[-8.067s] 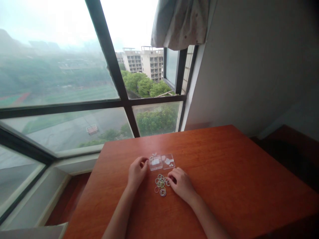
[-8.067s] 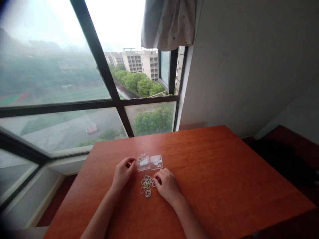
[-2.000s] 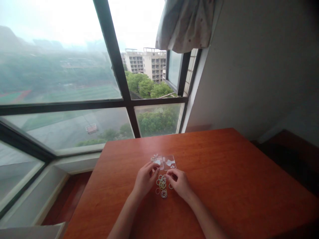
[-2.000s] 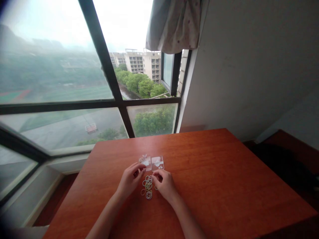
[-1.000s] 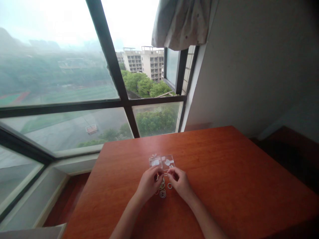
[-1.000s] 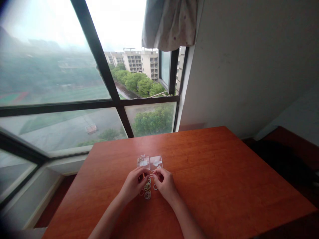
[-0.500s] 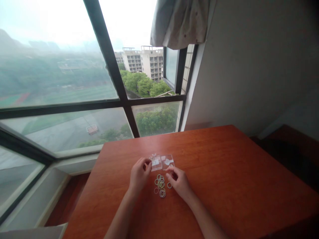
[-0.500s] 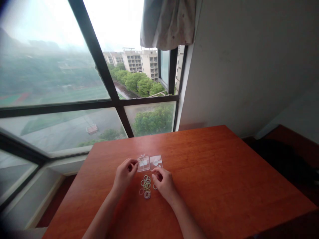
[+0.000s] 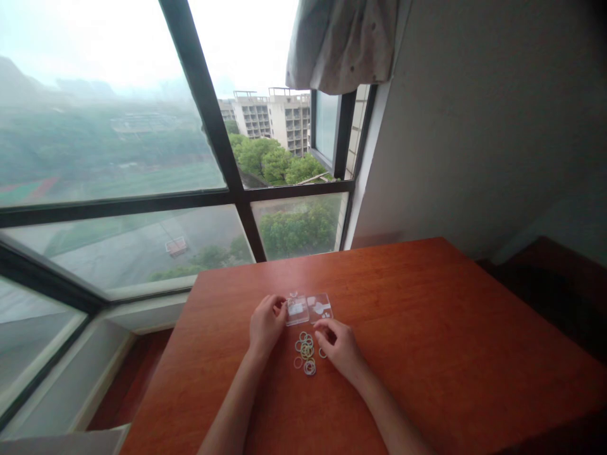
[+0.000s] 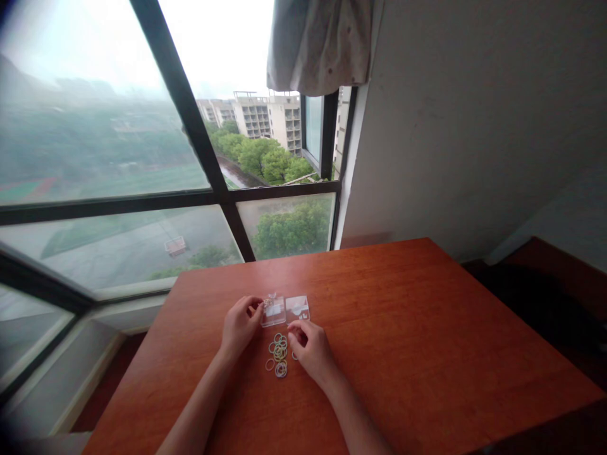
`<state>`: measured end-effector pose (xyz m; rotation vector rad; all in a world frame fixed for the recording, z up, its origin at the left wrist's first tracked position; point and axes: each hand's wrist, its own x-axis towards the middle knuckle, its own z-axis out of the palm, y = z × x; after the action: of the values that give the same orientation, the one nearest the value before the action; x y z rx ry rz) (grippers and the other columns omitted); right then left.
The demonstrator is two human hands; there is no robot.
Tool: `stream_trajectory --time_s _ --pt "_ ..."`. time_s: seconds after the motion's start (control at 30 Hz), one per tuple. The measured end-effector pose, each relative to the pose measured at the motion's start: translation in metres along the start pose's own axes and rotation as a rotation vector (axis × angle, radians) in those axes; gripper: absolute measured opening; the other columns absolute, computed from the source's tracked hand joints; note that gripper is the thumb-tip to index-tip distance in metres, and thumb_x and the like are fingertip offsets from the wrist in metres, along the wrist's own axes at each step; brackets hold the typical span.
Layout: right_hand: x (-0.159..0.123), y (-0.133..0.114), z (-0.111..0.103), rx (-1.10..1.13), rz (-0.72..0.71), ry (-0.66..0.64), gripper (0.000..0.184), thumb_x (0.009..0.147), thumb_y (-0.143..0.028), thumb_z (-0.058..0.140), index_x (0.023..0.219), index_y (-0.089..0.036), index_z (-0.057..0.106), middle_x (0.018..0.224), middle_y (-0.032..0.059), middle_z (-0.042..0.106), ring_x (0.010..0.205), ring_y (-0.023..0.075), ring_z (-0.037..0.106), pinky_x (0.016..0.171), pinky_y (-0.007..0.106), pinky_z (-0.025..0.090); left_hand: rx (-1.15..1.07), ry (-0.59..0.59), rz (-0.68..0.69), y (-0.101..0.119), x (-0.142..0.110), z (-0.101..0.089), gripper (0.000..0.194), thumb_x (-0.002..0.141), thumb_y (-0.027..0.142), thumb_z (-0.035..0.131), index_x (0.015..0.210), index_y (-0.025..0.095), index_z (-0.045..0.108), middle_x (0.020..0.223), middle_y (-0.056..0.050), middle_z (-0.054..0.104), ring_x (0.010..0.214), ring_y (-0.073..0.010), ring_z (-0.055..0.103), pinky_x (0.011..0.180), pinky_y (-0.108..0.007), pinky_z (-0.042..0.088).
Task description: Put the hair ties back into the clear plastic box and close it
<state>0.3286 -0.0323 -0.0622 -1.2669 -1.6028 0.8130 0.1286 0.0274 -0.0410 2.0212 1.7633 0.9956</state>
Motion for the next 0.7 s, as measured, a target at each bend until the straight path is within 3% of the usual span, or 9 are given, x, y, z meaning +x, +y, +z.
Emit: stream_trajectory --time_s 0.7 --pt "-0.001 -0.002 0.000 -0.034 -0.048 -0.062 0.012 0.080 -0.016 0.056 0.082 -0.019 0.067 0.074 0.0011 0.064 0.064 0.0136 0.055 0.059 0.022 0.041 -0.117 -0.025 -0.021 -0.003 -0.015 -0.021 0.019 0.085 0.031 0.050 0.087 0.018 0.064 0.076 -0.001 0.064 0.060 -0.0134 0.056 0.061 -0.024 0.044"
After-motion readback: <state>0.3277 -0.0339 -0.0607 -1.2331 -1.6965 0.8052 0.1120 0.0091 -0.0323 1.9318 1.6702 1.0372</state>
